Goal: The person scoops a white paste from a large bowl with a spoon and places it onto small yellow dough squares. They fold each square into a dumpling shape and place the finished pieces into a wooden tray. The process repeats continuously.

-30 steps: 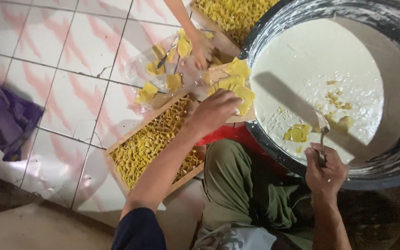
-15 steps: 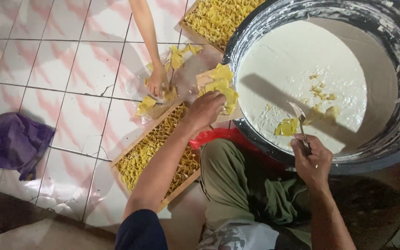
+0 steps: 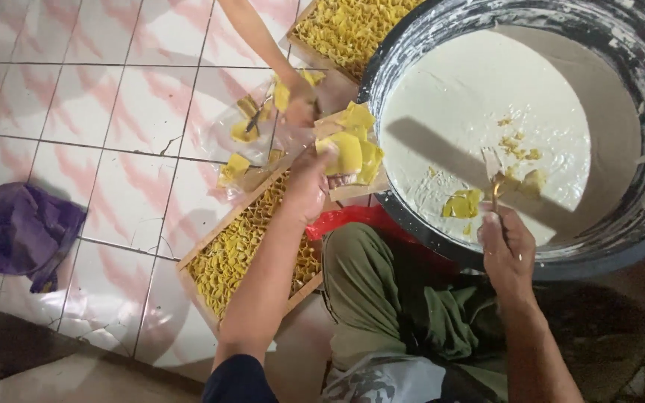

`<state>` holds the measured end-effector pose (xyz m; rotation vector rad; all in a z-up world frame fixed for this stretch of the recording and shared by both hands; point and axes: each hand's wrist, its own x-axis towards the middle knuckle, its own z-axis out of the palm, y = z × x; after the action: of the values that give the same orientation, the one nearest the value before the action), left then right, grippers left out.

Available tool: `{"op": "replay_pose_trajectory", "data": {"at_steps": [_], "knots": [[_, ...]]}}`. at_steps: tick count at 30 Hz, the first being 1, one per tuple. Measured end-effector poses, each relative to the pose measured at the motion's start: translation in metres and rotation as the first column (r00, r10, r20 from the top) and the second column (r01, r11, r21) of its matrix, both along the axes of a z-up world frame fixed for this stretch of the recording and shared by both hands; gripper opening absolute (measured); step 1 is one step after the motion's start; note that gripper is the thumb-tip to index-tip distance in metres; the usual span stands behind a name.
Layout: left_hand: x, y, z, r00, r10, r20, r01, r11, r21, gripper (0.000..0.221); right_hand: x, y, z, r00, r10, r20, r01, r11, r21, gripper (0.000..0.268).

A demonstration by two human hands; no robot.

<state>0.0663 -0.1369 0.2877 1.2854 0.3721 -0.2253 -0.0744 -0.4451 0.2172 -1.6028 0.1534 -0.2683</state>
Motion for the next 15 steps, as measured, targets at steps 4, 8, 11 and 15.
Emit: {"op": "replay_pose_trajectory", "data": {"at_steps": [4,8,11,15], "knots": [[-0.036,-0.023,0.043,0.955,-0.284,0.088,0.279,0.958,0.066,0.037,0.02,0.032,0.043,0.998,-0.047,-0.045,0.052,0.991,0.121,0.008],[-0.028,-0.054,0.016,0.721,-0.687,0.087,0.553,0.647,0.525,0.035,0.047,0.056,0.092,0.983,0.164,-0.079,-0.143,0.963,0.229,0.033],[-0.03,-0.068,0.037,0.746,-0.662,0.076,0.472,0.606,0.64,0.032,0.062,0.048,0.079,0.961,0.251,-0.116,-0.221,0.95,0.221,0.032],[-0.032,-0.074,0.028,0.749,-0.535,0.392,0.335,0.815,0.472,0.013,0.065,0.047,0.077,0.986,0.165,0.001,-0.153,0.913,0.379,0.026]]}}
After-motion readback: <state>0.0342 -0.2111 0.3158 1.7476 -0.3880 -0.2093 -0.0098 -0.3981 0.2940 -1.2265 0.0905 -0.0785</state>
